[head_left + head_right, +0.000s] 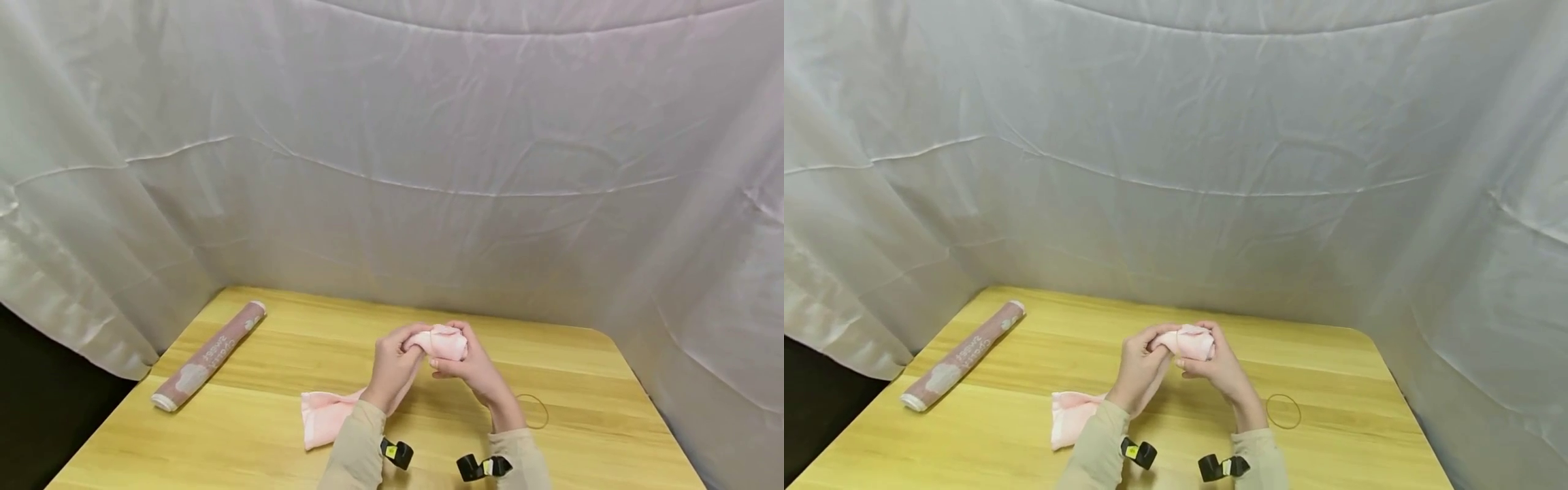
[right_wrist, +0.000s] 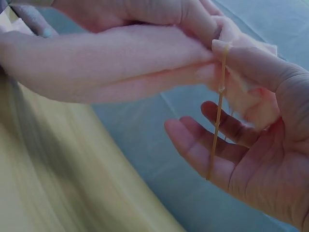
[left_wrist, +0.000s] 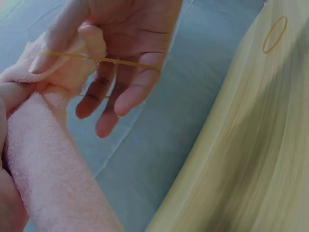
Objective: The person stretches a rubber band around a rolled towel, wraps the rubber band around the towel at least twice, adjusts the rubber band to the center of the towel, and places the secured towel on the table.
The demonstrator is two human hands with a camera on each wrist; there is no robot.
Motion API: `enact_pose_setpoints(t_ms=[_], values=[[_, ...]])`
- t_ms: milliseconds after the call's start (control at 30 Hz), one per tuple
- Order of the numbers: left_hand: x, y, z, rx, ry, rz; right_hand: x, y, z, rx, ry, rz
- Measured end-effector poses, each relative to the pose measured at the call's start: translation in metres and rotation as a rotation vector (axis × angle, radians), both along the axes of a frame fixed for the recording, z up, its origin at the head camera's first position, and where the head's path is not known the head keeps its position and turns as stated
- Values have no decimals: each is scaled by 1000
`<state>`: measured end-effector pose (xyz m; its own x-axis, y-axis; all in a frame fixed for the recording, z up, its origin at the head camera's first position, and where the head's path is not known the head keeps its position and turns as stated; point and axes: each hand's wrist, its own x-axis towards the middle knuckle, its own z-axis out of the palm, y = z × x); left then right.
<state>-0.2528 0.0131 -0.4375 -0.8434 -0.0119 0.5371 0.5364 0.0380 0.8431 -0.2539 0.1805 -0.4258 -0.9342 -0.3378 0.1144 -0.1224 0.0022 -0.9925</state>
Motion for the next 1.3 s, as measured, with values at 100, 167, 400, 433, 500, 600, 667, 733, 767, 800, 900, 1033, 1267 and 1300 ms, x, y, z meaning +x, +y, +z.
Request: enact_pose_setpoints(t_ms=[100, 167, 400, 433, 500, 600, 667, 733, 767, 800, 900, 1033, 1267, 1300], values=[[-2, -2, -1, 57, -23, 22, -4, -1, -5, 15, -46, -9], [-5, -4, -2, 75, -27, 49, -5, -1, -8, 22, -82, 6], [-11, -9, -7, 161, -50, 130, -7, 4, -16, 29, -175, 136], [-12, -10, -7, 163, -37, 154, -8, 4, -17, 31, -183, 164], [-12, -10, -6, 177, -32, 183, -8, 4, -19, 24, -200, 230], [-13, -9, -8, 159, -25, 253, -8, 3, -24, -26, -225, 332], [-13, -8, -11, 199, -57, 252, -8, 1, -28, -93, -237, 384], [-13, -8, -12, 255, -99, 248, -8, -2, -32, -181, -240, 431], [-14, -8, -13, 279, -119, 253, -8, -4, -35, -232, -239, 458], [-14, -8, -13, 296, -132, 265, -9, -6, -37, -286, -235, 492], [-16, -9, -13, 298, -146, 332, -10, -13, -46, -431, -213, 606], [-18, -12, -13, 289, -128, 413, -11, -25, -56, -594, -135, 750], [-20, -11, -12, 322, -118, 440, -14, -38, -60, -1091, -190, 884], [-20, -11, -12, 322, -120, 435, -14, -38, -59, -1177, -241, 876]])
